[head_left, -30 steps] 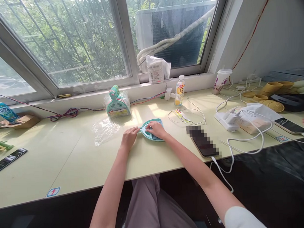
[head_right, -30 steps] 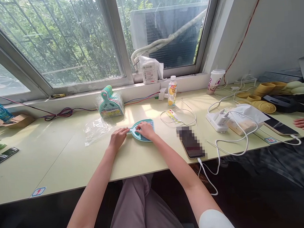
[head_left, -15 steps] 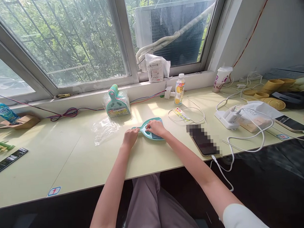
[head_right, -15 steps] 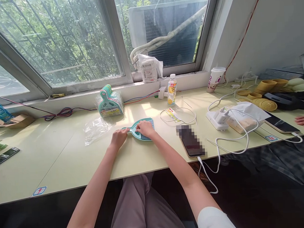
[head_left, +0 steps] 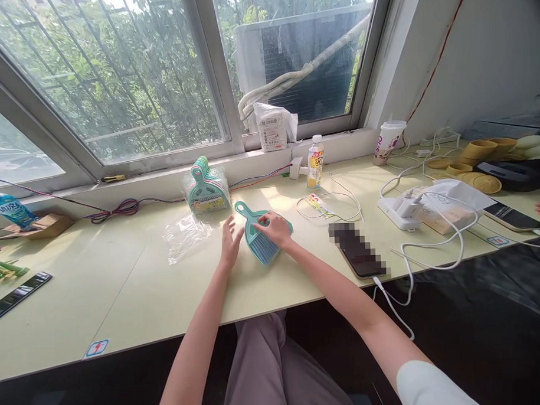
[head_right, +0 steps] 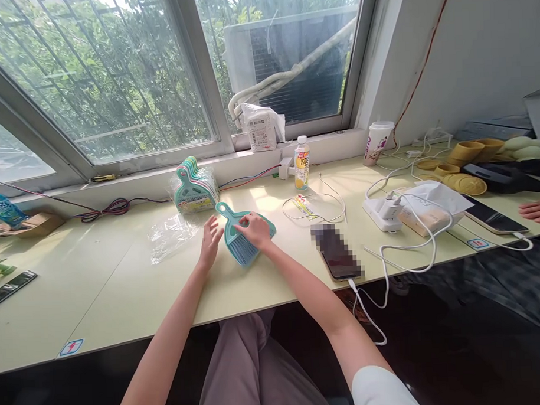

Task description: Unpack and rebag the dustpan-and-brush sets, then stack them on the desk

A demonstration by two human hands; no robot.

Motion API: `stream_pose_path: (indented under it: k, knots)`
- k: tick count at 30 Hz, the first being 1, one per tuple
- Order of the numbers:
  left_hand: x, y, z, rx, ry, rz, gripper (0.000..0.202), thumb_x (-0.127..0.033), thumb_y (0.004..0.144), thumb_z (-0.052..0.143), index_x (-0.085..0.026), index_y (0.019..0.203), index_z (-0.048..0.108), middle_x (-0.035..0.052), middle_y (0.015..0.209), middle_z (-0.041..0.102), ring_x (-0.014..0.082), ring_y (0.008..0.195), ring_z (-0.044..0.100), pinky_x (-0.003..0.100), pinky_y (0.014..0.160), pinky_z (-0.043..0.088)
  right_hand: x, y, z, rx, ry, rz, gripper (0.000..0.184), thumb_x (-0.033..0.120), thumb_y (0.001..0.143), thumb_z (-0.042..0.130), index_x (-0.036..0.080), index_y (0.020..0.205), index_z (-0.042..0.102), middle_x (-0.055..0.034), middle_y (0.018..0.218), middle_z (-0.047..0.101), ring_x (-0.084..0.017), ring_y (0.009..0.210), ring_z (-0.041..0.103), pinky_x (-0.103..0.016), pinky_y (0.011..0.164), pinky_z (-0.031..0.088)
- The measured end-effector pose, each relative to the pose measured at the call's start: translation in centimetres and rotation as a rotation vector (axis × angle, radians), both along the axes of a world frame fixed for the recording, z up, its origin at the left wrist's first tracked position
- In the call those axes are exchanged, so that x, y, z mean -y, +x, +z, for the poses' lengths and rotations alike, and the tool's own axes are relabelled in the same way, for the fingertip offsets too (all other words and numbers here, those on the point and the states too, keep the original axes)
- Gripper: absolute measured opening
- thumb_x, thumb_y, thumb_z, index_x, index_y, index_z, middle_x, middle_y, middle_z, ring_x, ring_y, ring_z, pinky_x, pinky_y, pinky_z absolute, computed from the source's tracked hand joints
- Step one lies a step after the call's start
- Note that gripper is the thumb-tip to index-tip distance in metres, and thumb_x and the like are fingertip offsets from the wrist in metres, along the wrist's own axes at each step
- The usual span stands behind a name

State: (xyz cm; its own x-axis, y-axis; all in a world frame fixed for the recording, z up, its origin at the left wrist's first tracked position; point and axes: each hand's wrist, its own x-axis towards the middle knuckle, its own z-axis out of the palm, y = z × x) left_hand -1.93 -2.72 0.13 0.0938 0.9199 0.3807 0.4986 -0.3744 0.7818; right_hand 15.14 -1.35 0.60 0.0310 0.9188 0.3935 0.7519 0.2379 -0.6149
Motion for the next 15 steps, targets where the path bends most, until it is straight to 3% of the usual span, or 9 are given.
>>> stream_pose_path:
  k: [3,5,9,12,15]
  knots:
    - [0.8,1.0,-0.1,0.238,-0.367,-0.38,0.055,-0.046,0.093,0.035,-0.026,0.144,0.03,0.0094,0.139,0.048,0.0263,0.12,0.051,0.039,0.09,0.048,0.2,-0.3,0.2,-0.061,0.056,-0.109,0.034,0.052,0.087,0.049,0.023,0.092,0.065,-0.0031,0.098,0.062,-0.015,0.081,0.06,-0.026,0.068,0.042]
    - [0.9,1.2,-0.2,0.299,-0.473,-0.456,0.064,-0.043,0.085,0.051,-0.026,0.143,0.03,0.0094,0.137,0.05,0.0275,0.117,0.053,0.037,0.086,0.05,0.2,-0.1,0.2,-0.052,0.071,-0.122,0.034,0.051,0.089,0.046,0.023,0.091,0.064,-0.0033,0.097,0.061,-0.015,0.08,0.059,-0.026,0.068,0.042]
    - [0.1,0.0,-0.1,0.32,-0.492,-0.344,0.062,-0.036,0.075,0.06,-0.019,0.133,0.044,0.0104,0.125,0.059,0.0286,0.112,0.056,0.036,0.083,0.051,-0.7,1.3,0.3,0.031,0.113,-0.132,0.031,0.044,0.094,0.04,0.022,0.098,0.063,-0.0057,0.102,0.059,-0.017,0.086,0.057,-0.027,0.07,0.042]
    - [-0.8,-1.2,0.0,0.368,-0.493,-0.218,0.06,-0.041,0.078,0.056,-0.02,0.132,0.044,0.0103,0.124,0.06,0.0282,0.108,0.059,0.035,0.08,0.052,-2.0,3.9,0.0,0.124,0.156,-0.332,0.032,0.034,0.094,0.039,0.02,0.115,0.057,-0.0126,0.121,0.053,-0.025,0.112,0.048,-0.036,0.09,0.038]
    - [-1.4,-1.9,-0.5,0.525,-0.511,-0.129,0.061,-0.05,0.078,0.057,-0.025,0.132,0.045,0.0094,0.122,0.06,0.0284,0.105,0.061,0.035,0.078,0.053,-3.5,7.1,-1.3,0.218,0.035,-0.568,0.044,0.027,0.09,0.04,0.013,0.132,0.046,-0.0189,0.14,0.039,-0.032,0.134,0.025,-0.052,0.106,0.02]
